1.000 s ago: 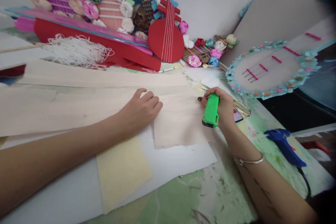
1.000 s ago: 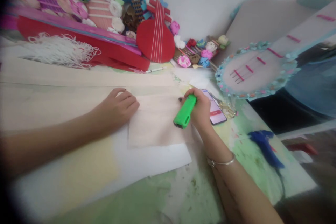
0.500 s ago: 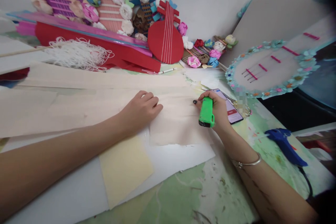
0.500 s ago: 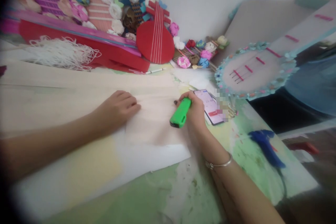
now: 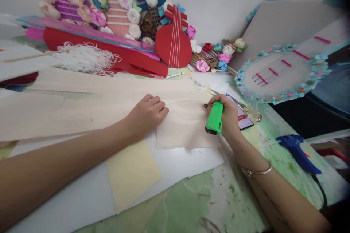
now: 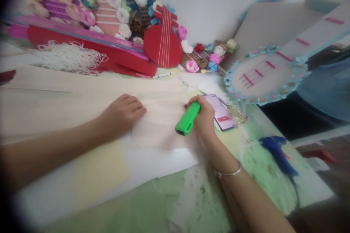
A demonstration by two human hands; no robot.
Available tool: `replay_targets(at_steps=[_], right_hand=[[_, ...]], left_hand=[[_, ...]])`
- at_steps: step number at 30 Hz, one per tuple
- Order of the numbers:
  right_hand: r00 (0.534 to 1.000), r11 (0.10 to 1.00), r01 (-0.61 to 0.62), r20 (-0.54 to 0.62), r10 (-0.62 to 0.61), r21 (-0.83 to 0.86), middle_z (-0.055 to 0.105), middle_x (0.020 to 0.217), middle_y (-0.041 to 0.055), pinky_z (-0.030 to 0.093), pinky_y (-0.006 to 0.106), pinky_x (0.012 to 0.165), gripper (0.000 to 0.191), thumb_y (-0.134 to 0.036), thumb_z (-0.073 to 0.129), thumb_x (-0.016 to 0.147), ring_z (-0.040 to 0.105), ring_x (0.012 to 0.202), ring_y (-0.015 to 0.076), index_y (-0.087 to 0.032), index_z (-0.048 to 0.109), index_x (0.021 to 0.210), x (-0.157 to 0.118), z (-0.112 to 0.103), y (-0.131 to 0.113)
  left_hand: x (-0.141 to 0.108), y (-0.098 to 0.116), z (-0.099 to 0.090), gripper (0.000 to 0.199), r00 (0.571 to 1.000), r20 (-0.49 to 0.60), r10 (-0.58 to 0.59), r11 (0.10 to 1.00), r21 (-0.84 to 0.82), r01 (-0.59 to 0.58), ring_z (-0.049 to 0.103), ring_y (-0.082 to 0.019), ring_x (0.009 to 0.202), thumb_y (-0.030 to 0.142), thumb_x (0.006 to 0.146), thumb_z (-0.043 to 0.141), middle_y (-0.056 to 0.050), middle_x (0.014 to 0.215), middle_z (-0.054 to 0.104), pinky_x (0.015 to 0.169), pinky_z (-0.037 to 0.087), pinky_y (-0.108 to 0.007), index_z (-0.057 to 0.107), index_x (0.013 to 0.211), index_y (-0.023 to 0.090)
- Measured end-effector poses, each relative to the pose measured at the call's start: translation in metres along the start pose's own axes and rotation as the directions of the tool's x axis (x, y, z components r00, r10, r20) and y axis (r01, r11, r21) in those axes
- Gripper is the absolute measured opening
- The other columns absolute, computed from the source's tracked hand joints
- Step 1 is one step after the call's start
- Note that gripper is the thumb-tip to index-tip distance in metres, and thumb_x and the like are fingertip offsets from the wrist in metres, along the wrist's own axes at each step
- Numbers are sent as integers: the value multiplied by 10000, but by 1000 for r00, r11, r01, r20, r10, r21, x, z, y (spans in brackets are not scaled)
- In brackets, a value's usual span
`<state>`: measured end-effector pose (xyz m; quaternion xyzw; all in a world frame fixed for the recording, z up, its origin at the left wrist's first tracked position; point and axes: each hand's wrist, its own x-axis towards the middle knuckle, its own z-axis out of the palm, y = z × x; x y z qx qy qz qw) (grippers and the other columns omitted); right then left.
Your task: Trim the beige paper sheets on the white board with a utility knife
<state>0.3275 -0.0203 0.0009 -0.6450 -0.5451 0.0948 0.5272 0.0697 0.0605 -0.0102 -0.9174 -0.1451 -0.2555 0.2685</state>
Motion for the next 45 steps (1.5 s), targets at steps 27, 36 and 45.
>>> replay_targets(at_steps=[27,36,45], right_hand=[[999,959,30,-9,-34,-281,553,672,-33,370,290,619,194,-262,641,711,507,637,180,-229,534,870,-2,7,11],[998,932,57,23,-53,-359,558,650,-30,365,297,606,162,-209,594,731,507,608,191,-261,515,862,-6,13,12],[995,930,90,77,-67,-356,577,625,-32,380,291,599,190,-164,586,731,534,605,197,-265,500,867,-8,14,10]], left_hand=[[-5,30,-25,298,946,-99,308,832,-454,-318,573,-285,1229,77,951,439,-191,1234,654,1048,456,-449,612,1189,32],[-3,35,-29,361,939,15,344,759,-593,-269,544,-243,1284,47,961,390,-182,1293,627,1069,457,-391,556,1282,43],[-2,32,-31,388,937,6,349,738,-619,-271,571,-229,1253,71,996,301,-155,1272,648,1095,425,-365,588,1256,49]])
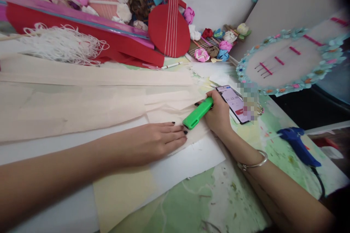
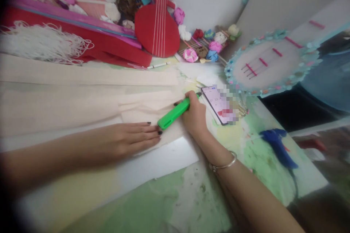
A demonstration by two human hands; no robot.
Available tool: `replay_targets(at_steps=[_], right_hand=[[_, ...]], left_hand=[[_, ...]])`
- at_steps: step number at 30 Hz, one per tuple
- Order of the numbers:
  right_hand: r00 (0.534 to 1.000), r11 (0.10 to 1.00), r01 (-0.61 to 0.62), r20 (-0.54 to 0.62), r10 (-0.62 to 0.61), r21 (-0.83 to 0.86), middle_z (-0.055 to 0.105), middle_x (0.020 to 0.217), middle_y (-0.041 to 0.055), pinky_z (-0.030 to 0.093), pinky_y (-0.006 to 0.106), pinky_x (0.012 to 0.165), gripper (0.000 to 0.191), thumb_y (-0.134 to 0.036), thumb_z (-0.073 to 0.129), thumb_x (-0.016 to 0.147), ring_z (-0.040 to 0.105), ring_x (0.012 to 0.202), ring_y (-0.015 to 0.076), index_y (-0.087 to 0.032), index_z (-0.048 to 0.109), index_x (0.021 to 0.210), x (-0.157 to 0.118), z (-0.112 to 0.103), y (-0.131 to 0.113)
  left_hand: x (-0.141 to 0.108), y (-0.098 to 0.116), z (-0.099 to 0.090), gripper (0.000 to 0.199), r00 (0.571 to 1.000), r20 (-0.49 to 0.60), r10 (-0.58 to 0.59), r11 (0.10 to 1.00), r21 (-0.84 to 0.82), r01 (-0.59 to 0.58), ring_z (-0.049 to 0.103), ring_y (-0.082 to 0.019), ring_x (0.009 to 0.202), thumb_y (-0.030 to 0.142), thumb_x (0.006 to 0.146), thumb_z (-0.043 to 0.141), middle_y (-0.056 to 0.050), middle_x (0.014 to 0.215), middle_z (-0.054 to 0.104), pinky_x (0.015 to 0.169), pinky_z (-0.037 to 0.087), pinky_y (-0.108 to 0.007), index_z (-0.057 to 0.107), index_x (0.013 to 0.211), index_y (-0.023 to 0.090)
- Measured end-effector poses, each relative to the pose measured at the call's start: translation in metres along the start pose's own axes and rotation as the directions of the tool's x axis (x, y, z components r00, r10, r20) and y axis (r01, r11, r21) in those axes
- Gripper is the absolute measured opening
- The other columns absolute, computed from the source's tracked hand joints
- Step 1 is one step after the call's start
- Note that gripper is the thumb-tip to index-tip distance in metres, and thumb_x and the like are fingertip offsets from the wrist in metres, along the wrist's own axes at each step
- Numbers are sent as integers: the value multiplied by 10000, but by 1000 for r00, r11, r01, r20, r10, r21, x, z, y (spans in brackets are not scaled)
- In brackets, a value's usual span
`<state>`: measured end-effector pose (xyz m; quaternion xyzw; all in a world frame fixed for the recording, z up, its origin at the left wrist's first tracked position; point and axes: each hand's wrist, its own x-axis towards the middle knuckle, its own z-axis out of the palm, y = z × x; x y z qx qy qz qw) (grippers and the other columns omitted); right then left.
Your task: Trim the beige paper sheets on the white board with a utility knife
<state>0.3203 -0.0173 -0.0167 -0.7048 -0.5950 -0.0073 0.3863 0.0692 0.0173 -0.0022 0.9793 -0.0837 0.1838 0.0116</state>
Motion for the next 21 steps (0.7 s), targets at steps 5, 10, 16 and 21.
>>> replay_targets(at_steps=[5,10,16,21], right_hand=[[1000,1000,6,7,-6,-16,585,616,-30,379,291,585,174,-190,603,742,542,602,206,-267,497,858,0,0,-1],[1000,999,19,18,-18,-43,574,597,-24,359,291,566,124,-246,599,778,534,571,208,-269,498,847,-2,-1,-4],[1000,1000,-14,-24,14,16,572,651,-28,382,296,610,190,-211,629,740,538,618,195,-260,503,874,3,-5,0],[996,982,-63,-53,73,176,521,656,-43,385,291,602,211,-288,678,726,495,604,160,-249,502,835,8,-7,7]], left_hand=[[-1,-2,-2,376,1000,12,-6,999,-45,7,569,-226,1259,49,967,373,-156,1287,638,1102,423,-370,576,1283,71],[-2,-1,0,384,1000,19,-7,999,-35,8,566,-225,1261,40,954,394,-161,1301,628,1107,418,-391,557,1299,81],[-5,-2,1,362,999,-39,-36,996,78,39,558,-265,1263,93,973,386,-173,1297,627,1099,416,-429,553,1289,42],[-8,-4,4,409,991,-12,-134,989,61,135,583,-323,1218,250,955,444,-205,1261,641,1062,440,-497,573,1268,20]])
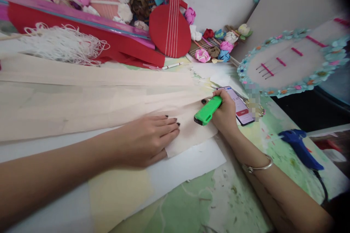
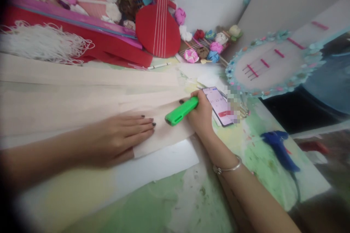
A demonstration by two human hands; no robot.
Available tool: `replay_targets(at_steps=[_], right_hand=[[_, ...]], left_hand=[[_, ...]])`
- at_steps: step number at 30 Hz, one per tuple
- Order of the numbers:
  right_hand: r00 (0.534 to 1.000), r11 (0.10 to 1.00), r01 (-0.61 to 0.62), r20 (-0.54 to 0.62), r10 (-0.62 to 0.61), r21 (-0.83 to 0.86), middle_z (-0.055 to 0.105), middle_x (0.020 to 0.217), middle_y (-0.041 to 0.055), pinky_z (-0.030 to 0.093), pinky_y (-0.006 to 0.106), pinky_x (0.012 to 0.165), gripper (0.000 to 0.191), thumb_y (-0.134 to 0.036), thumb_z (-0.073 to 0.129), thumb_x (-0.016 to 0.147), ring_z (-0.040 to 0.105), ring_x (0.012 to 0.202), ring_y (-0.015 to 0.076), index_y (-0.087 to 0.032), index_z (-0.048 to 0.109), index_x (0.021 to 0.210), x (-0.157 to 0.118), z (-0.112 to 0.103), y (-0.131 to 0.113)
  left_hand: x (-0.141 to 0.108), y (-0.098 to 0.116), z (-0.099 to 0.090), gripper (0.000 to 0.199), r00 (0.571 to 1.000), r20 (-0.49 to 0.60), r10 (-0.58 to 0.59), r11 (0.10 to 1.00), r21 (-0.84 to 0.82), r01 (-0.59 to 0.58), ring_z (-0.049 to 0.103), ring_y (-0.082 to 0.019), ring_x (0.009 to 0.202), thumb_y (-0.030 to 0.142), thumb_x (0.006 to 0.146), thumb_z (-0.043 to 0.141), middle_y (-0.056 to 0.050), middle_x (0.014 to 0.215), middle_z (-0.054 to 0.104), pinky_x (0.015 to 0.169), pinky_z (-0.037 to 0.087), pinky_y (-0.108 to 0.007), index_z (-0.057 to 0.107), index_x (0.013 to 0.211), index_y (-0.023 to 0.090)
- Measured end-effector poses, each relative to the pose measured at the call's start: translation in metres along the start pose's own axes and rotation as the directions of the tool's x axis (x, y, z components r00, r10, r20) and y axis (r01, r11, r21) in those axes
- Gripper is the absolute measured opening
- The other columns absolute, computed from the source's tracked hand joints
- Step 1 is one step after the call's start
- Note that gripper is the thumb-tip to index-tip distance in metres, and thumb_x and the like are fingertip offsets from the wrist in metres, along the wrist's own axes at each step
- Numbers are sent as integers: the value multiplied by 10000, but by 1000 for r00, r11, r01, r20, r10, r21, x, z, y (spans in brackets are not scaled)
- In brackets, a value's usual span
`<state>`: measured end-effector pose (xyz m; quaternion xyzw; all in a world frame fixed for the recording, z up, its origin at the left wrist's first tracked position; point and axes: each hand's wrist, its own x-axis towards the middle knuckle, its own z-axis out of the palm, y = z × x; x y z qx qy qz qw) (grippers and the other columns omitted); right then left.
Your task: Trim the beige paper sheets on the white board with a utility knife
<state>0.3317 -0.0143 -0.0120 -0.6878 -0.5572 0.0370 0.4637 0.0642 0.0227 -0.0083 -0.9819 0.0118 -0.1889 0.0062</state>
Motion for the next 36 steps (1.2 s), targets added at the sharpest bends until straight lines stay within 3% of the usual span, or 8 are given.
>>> replay_targets(at_steps=[3,8,14,21,27,30,36], right_hand=[[1000,999,-27,9,27,30,519,647,-49,397,297,601,235,-291,702,700,494,590,156,-246,514,834,1,1,4],[999,999,-27,32,26,18,535,650,-39,417,310,615,261,-295,733,672,513,597,163,-236,523,815,2,4,9],[999,1000,-10,51,8,25,594,672,-25,441,332,662,245,-246,713,660,569,660,196,-241,529,822,3,5,13],[997,998,-25,77,20,63,605,672,-30,456,337,665,250,-213,691,651,585,654,200,-244,533,841,3,5,14],[998,998,-23,63,19,65,569,658,-37,431,316,639,258,-228,697,646,555,633,184,-239,532,843,4,4,15],[997,997,-41,63,37,65,563,649,-40,432,314,616,280,-246,715,633,546,612,182,-245,528,843,4,4,15],[992,992,-49,123,35,117,656,693,-21,494,366,685,283,-153,661,622,653,695,237,-257,533,852,3,6,15]], left_hand=[[-1,-1,2,418,999,35,11,1000,-10,-10,573,-317,1233,242,970,407,-193,1279,633,1069,436,-482,563,1291,24],[-2,-3,-3,420,995,97,35,999,-5,-35,538,-293,1284,86,957,343,-189,1325,602,1093,411,-432,552,1317,29],[-1,-7,-8,454,982,177,59,998,-35,-54,509,-304,1312,79,950,305,-203,1350,578,1098,403,-437,537,1335,18],[0,-11,-7,438,986,159,54,993,-108,-37,499,-265,1327,83,942,350,-175,1341,594,1116,389,-401,545,1333,53],[-2,-7,-1,394,999,21,48,997,-65,-46,570,-300,1246,161,967,392,-178,1281,637,1062,444,-440,549,1304,30],[-2,-4,1,439,999,27,32,999,-41,-31,574,-307,1240,181,957,395,-165,1350,590,1049,452,-458,491,1365,49],[0,-6,-1,402,996,59,60,998,-31,-58,558,-301,1261,144,966,358,-133,1315,624,1030,465,-438,548,1311,66]])
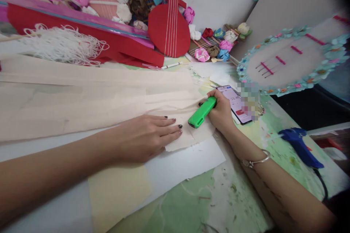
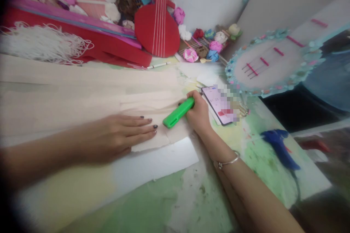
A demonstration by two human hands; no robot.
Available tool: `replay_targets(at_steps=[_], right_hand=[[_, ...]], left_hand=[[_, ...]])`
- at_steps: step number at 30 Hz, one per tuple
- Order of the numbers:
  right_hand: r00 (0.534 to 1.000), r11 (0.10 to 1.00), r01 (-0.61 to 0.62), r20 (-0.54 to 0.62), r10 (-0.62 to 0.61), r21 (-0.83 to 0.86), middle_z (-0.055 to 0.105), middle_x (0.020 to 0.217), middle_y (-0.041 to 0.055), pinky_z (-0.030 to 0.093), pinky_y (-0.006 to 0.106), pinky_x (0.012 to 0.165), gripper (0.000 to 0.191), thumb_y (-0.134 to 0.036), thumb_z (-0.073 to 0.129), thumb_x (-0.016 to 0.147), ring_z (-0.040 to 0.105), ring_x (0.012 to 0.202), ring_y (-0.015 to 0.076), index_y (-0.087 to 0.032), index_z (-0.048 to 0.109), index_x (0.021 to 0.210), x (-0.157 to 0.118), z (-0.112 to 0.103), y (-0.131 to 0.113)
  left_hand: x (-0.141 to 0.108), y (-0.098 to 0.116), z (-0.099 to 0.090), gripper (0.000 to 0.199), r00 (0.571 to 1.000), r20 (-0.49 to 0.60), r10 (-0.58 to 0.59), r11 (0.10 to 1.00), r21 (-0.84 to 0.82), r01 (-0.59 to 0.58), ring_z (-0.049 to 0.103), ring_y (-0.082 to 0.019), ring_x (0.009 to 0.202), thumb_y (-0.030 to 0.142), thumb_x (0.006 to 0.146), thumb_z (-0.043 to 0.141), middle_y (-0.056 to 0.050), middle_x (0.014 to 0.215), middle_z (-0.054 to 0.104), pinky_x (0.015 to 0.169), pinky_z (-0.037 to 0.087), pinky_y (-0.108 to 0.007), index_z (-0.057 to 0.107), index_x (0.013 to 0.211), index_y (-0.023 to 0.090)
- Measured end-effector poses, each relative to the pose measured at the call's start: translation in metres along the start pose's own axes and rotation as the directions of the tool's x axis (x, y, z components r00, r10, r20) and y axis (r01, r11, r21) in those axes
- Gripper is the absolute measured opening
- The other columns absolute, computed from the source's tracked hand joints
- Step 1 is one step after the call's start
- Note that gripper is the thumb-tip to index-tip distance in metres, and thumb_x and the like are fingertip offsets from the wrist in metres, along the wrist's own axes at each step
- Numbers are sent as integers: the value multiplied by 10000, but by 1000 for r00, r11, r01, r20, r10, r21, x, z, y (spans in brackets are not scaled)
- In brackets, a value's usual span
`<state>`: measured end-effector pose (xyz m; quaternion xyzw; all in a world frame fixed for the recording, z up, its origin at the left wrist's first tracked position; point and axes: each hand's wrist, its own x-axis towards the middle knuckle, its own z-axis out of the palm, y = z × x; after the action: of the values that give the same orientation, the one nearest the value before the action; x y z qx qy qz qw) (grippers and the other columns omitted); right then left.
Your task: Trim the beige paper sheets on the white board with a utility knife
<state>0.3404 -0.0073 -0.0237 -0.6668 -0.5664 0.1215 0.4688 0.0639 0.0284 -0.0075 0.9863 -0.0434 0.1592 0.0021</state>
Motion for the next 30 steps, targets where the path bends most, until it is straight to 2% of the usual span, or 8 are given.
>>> replay_targets(at_steps=[6,10,17,24,30], right_hand=[[1000,998,-8,8,7,67,689,722,-21,523,391,721,307,-121,632,611,699,754,261,-263,528,862,0,1,3],[1000,1000,15,3,-15,-17,666,692,-28,505,370,693,291,-133,641,619,680,723,249,-259,529,857,0,0,1],[999,995,42,19,-40,-87,611,680,-27,479,351,681,258,-184,675,630,610,691,218,-249,533,835,3,-5,6],[999,1000,27,36,-27,-5,631,705,-15,487,356,691,279,-175,683,635,618,681,214,-246,525,853,4,-5,5],[999,995,41,39,-37,-93,581,667,-23,448,338,645,258,-243,715,647,556,641,196,-247,533,830,5,-10,2]], left_hand=[[0,-4,-2,381,1000,-15,19,1000,-24,-19,572,-295,1245,171,976,376,-125,1299,636,1044,454,-444,565,1293,79],[-1,-3,-3,377,1000,0,2,999,-36,-2,564,-298,1253,207,969,416,-114,1300,638,1044,459,-453,560,1299,93],[-1,-5,-3,345,998,-59,31,1000,4,-30,600,-295,1204,252,994,417,-116,1276,654,1022,473,-457,590,1253,105],[-3,-12,-8,403,995,-3,96,995,10,-96,590,-272,1229,123,965,361,-142,1301,632,1009,483,-395,551,1319,148],[-4,-11,-9,371,995,-33,91,995,-39,-93,576,-286,1243,176,978,358,-141,1298,633,1032,479,-432,572,1279,144]])
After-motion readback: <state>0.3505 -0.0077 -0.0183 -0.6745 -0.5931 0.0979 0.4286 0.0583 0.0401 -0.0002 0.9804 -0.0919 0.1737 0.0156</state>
